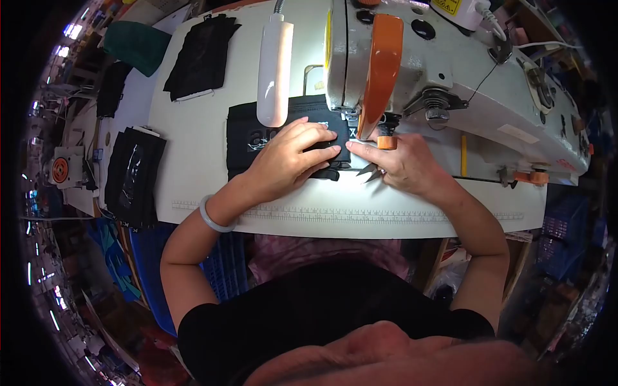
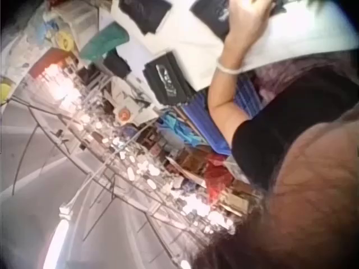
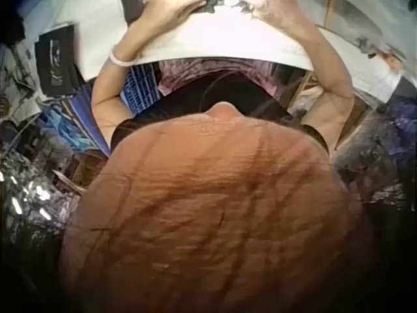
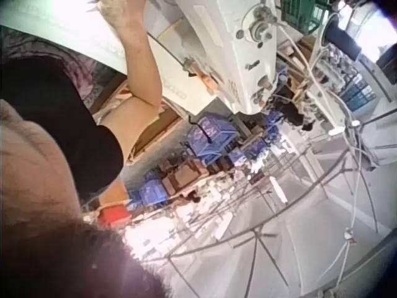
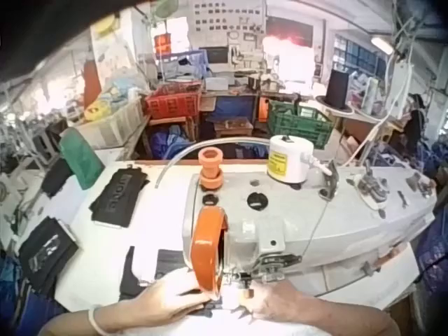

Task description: The person sews fabric pouch components using a sewing machine, trims threads with thread snips, and folds and aligns fabric pieces by hand.

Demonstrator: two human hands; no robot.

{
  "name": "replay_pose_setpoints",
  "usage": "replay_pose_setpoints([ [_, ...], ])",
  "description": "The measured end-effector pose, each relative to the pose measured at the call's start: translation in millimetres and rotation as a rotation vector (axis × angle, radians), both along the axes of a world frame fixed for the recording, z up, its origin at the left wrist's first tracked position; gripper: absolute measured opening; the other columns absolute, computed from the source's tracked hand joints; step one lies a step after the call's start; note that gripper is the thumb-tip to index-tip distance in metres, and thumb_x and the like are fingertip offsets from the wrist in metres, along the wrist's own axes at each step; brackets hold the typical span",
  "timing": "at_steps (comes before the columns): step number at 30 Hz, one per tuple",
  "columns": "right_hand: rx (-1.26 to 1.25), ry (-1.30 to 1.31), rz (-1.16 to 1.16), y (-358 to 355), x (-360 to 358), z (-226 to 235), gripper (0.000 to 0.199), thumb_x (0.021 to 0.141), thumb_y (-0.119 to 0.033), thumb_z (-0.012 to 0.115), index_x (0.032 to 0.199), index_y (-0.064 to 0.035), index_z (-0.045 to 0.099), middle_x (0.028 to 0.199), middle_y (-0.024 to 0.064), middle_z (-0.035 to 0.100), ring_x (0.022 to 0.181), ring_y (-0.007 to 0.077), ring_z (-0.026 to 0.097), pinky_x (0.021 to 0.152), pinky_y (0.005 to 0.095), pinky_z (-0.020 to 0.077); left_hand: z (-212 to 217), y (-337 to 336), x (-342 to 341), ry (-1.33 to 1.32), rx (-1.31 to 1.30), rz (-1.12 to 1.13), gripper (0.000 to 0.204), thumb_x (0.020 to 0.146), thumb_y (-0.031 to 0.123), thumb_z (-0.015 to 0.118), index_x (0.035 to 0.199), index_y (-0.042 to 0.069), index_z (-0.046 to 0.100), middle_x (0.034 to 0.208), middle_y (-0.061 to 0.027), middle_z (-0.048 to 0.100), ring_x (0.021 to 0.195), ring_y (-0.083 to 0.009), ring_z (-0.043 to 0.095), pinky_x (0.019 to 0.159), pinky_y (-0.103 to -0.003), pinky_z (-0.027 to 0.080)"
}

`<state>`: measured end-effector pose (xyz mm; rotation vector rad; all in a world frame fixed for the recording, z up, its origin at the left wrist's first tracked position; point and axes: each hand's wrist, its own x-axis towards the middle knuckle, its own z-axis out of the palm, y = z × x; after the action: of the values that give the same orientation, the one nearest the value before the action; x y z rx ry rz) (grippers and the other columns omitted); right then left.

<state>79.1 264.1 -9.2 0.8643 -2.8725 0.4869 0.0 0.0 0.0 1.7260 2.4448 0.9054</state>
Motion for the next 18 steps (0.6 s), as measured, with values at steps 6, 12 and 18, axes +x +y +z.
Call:
replay_pose_setpoints([
  [6, -0.123, -0.002, 0.065, 0.1, 3.7, -7.8, 0.057, 0.069, 0.001, 0.073, 0.124, -0.0162, 0.07, 0.116, 0.0094, 0.071, 0.094, 0.027, 0.07, 0.077, 0.0384, 0.0585, -4.8, -0.5, -1.3, 0.072, 0.051, -0.059, 0.032, 0.078, 0.004, 0.071, 0.11, 0.006, 0.074, 0.115, -0.0087, 0.069, 0.117, -0.0289, 0.063, 0.105, -0.047, 0.048],
  [12, -0.069, 0.052, 0.035, 2.2, -7.3, -6.6, 0.063, 0.069, 0.001, 0.072, 0.128, -0.0199, 0.068, 0.115, 0.0093, 0.071, 0.089, 0.0271, 0.071, 0.077, 0.0404, 0.058, -7.0, 3.2, -19.5, 0.109, 0.06, -0.048, 0.03, 0.077, 0.004, 0.071, 0.107, 0.006, 0.075, 0.113, -0.0079, 0.069, 0.116, -0.0279, 0.063, 0.102, -0.045, 0.05],
  [18, 0.083, -0.052, -0.128, 0.5, -7.6, -6.7, 0.066, 0.071, -0.001, 0.072, 0.133, -0.0228, 0.066, 0.113, 0.011, 0.071, 0.088, 0.0276, 0.072, 0.077, 0.0397, 0.0579, -8.6, 7.0, -43.9, 0.127, 0.021, -0.037, 0.031, 0.076, 0.006, 0.074, 0.107, 0.007, 0.076, 0.111, -0.0077, 0.07, 0.113, -0.0281, 0.064, 0.099, -0.041, 0.051],
])
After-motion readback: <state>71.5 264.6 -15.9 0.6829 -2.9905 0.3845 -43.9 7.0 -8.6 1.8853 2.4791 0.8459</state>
